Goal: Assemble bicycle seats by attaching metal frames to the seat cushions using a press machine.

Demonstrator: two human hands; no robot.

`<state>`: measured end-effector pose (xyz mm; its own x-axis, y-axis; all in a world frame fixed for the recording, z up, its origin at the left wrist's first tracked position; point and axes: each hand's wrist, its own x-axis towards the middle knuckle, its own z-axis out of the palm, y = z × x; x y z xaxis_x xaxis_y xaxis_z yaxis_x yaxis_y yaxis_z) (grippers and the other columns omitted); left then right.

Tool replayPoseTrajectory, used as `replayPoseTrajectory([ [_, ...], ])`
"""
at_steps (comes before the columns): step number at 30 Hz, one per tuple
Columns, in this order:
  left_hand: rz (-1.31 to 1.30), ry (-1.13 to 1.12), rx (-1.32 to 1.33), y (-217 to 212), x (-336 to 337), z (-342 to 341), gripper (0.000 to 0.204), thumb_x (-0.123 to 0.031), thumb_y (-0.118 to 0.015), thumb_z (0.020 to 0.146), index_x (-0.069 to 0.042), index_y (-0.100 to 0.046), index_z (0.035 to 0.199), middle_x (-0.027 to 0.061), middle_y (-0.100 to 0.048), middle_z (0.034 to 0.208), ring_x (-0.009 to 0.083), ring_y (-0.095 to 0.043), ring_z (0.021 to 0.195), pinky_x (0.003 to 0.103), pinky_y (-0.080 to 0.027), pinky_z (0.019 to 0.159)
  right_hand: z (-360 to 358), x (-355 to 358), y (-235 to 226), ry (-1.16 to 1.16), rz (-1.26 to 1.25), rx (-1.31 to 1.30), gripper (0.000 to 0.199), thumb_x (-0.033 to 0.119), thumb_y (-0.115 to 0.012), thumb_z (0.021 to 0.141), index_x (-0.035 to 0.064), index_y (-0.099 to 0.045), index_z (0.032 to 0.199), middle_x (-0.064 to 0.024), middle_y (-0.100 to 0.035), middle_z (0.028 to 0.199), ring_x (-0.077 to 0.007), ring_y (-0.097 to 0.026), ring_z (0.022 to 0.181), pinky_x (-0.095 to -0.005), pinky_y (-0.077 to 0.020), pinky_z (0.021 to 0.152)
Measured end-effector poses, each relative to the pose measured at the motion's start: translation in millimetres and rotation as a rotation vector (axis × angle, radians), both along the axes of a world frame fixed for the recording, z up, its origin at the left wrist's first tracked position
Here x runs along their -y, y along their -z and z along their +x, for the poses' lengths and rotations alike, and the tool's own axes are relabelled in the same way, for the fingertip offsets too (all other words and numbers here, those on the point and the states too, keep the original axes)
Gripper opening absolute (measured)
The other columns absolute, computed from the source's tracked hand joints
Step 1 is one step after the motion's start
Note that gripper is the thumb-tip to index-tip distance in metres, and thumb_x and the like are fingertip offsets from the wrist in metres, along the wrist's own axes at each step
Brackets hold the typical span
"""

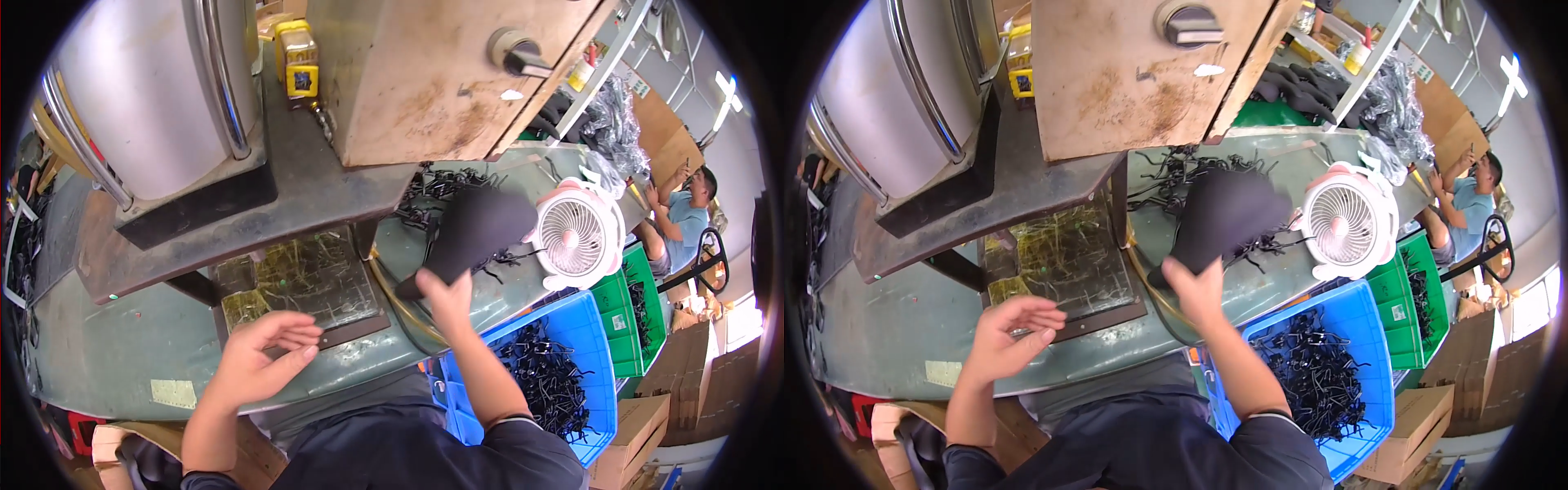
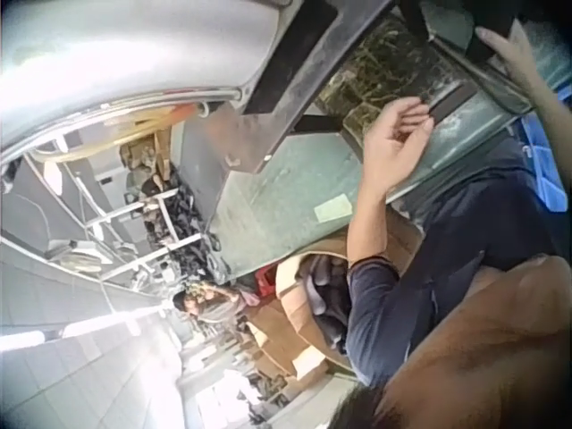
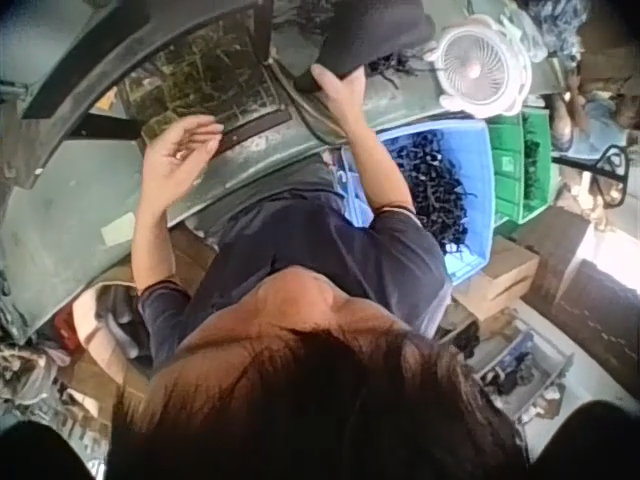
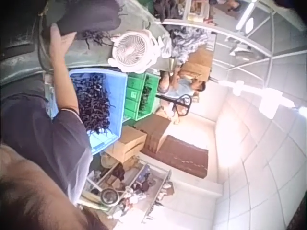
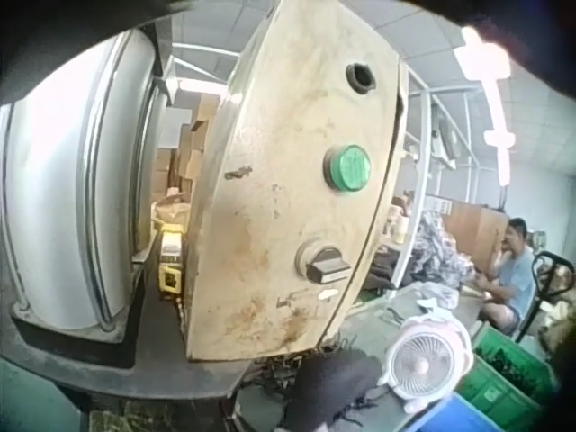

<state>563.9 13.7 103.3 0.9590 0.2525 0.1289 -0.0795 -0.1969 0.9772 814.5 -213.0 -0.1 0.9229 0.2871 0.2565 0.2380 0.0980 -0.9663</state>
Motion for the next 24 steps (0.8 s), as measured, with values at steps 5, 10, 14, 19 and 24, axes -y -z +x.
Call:
replayPoseTrajectory([
  [5, 0.290, 0.054, -0.075, -9.3, -23.4, -45.5, 0.027, 0.001, -0.078, 0.095, 0.004, -0.072, 0.120, 0.0139, -0.081, 0.112, 0.0205, -0.080, 0.101, 0.034, -0.064, 0.088, 178.1, -39.4, -73.5, -0.026, 0.505, -0.083, 0.061, 0.036, -0.080, 0.102, -0.0047, -0.054, 0.139, -0.0109, -0.073, 0.113, -0.0193, -0.071, 0.101, -0.0359, -0.0588, 0.090],
  [10, 0.394, -0.590, -0.100, 23.4, -72.3, -202.5, 0.018, 0.005, -0.065, 0.098, 0.003, -0.072, 0.114, 0.0129, -0.077, 0.112, 0.0217, -0.071, 0.109, 0.034, -0.054, 0.100, 154.6, -57.9, -38.3, -0.098, -0.685, 0.521, 0.066, 0.016, -0.078, 0.085, -0.0041, -0.057, 0.144, -0.0264, -0.064, 0.143, -0.0401, -0.066, 0.128, -0.0452, -0.0530, 0.110],
  [14, 0.688, -1.141, -0.304, 123.6, -136.9, -442.4, 0.033, -0.008, -0.051, 0.115, 0.006, -0.060, 0.145, 0.0177, -0.067, 0.141, 0.0254, -0.064, 0.130, 0.037, -0.049, 0.113, 112.9, -47.4, 13.9, 0.079, -1.085, 1.136, 0.056, 0.009, -0.074, 0.078, 0.0046, -0.066, 0.133, -0.0206, -0.063, 0.137, -0.0429, -0.059, 0.130, -0.0469, -0.0550, 0.105],
  [19, 0.930, -1.356, -1.985, 165.6, -18.1, -597.1, 0.095, -0.070, -0.069, 0.094, 0.002, -0.053, 0.155, 0.0268, -0.051, 0.160, 0.0458, -0.056, 0.143, 0.055, -0.050, 0.117, 89.7, -56.5, 11.2, -0.019, -1.168, 1.060, 0.031, 0.007, -0.067, 0.085, 0.0080, -0.066, 0.116, -0.0174, -0.061, 0.117, -0.0381, -0.063, 0.111, -0.0458, -0.0569, 0.091],
  [24, 0.820, -1.257, -2.093, 216.8, 68.1, -647.2, 0.042, -0.032, -0.070, 0.100, 0.000, -0.071, 0.128, 0.0235, -0.071, 0.129, 0.0400, -0.072, 0.116, 0.049, -0.060, 0.096, 75.4, -34.0, -15.7, -0.094, -1.122, 0.964, 0.065, 0.009, -0.079, 0.071, 0.0053, -0.068, 0.136, -0.0226, -0.060, 0.132, -0.0419, -0.061, 0.119, -0.0533, -0.0523, 0.103],
])
